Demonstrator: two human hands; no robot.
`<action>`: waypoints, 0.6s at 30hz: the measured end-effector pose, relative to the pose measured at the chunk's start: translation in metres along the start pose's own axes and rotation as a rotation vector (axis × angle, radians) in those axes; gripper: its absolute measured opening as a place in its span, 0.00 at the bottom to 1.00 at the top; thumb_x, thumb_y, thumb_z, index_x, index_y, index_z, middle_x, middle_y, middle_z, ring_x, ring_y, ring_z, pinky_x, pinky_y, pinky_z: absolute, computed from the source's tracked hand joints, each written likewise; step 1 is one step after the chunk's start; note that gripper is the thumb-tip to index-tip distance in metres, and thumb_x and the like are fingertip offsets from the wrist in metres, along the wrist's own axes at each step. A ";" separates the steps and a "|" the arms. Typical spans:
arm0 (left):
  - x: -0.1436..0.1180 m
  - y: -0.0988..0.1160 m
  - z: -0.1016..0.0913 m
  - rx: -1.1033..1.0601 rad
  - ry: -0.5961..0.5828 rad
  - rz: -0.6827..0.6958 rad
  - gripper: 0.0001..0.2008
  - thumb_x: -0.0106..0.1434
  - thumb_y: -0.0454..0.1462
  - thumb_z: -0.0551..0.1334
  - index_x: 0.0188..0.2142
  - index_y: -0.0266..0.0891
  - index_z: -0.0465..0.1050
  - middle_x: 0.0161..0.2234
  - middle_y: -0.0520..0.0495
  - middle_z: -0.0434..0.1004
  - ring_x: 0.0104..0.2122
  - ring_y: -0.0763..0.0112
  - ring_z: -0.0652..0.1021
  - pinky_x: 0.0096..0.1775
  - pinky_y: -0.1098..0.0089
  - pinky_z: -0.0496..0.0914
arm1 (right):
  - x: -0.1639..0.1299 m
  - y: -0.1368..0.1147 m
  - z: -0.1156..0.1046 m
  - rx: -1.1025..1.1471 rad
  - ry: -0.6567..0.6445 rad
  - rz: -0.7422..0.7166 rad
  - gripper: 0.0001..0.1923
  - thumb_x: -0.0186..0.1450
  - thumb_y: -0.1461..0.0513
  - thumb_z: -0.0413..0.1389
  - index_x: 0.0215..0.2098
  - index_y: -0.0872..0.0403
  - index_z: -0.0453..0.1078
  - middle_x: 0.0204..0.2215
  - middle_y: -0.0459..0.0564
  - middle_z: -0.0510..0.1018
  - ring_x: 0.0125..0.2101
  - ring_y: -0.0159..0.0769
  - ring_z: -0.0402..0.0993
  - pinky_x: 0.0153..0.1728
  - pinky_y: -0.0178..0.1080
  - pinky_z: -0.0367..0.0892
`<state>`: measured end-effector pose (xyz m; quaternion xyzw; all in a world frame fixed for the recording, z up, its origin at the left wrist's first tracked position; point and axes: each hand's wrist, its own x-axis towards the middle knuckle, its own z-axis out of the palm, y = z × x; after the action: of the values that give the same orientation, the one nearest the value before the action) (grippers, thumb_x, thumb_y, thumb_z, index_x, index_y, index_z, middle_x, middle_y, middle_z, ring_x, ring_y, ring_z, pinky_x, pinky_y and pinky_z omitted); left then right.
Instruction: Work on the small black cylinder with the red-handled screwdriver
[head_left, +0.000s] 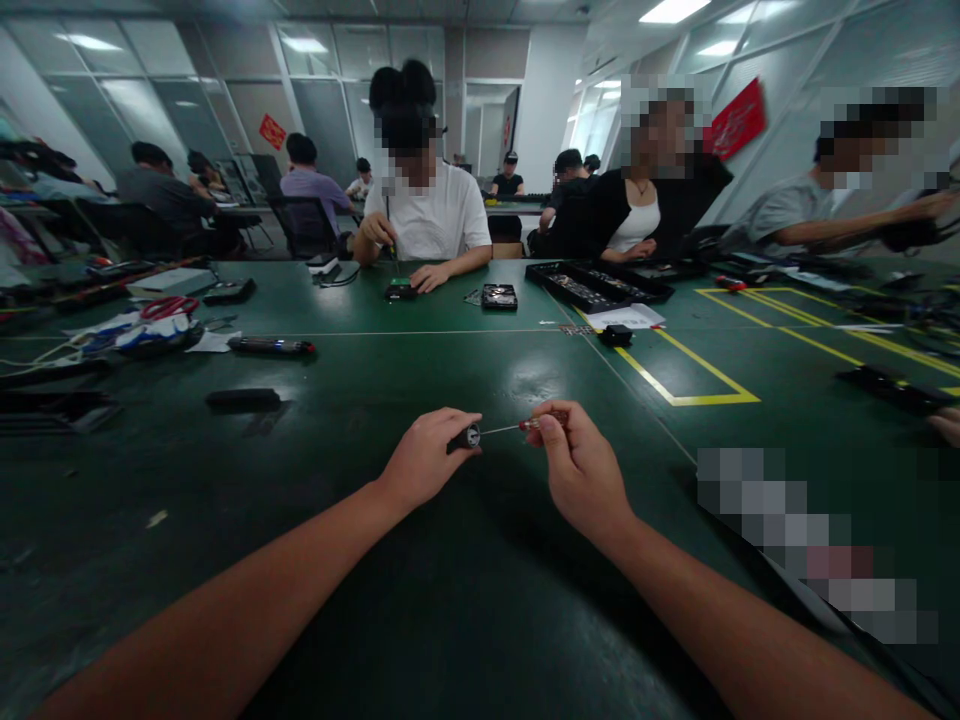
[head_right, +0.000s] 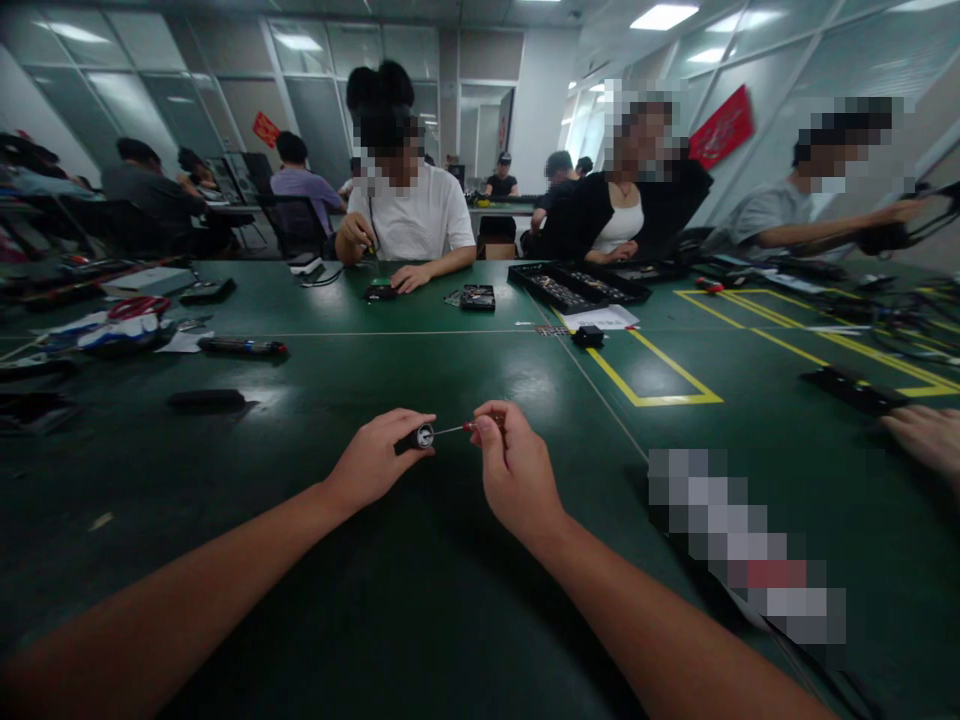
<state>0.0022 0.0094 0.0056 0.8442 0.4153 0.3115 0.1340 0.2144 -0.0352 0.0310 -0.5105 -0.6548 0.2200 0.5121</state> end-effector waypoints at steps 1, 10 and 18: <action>0.000 0.000 0.000 -0.002 -0.005 -0.009 0.21 0.64 0.34 0.68 0.57 0.41 0.73 0.50 0.45 0.78 0.51 0.62 0.77 0.54 0.57 0.71 | 0.000 -0.001 -0.001 -0.010 -0.004 -0.001 0.10 0.74 0.55 0.47 0.43 0.50 0.67 0.31 0.48 0.78 0.32 0.39 0.76 0.36 0.41 0.68; 0.000 -0.001 0.001 0.013 -0.022 -0.021 0.21 0.64 0.34 0.68 0.57 0.42 0.74 0.50 0.46 0.78 0.50 0.61 0.77 0.54 0.57 0.71 | 0.002 -0.004 -0.004 -0.093 -0.057 -0.051 0.09 0.74 0.57 0.47 0.43 0.50 0.66 0.30 0.48 0.78 0.30 0.38 0.76 0.33 0.40 0.66; 0.000 -0.003 0.001 -0.006 -0.018 -0.060 0.21 0.63 0.34 0.69 0.56 0.42 0.74 0.51 0.45 0.78 0.51 0.60 0.76 0.54 0.56 0.70 | 0.002 -0.007 -0.005 -0.189 -0.013 -0.067 0.08 0.74 0.57 0.47 0.42 0.50 0.66 0.30 0.48 0.78 0.27 0.38 0.74 0.30 0.40 0.64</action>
<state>0.0009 0.0111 0.0029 0.8338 0.4381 0.3009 0.1494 0.2161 -0.0369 0.0395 -0.5329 -0.6926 0.1436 0.4645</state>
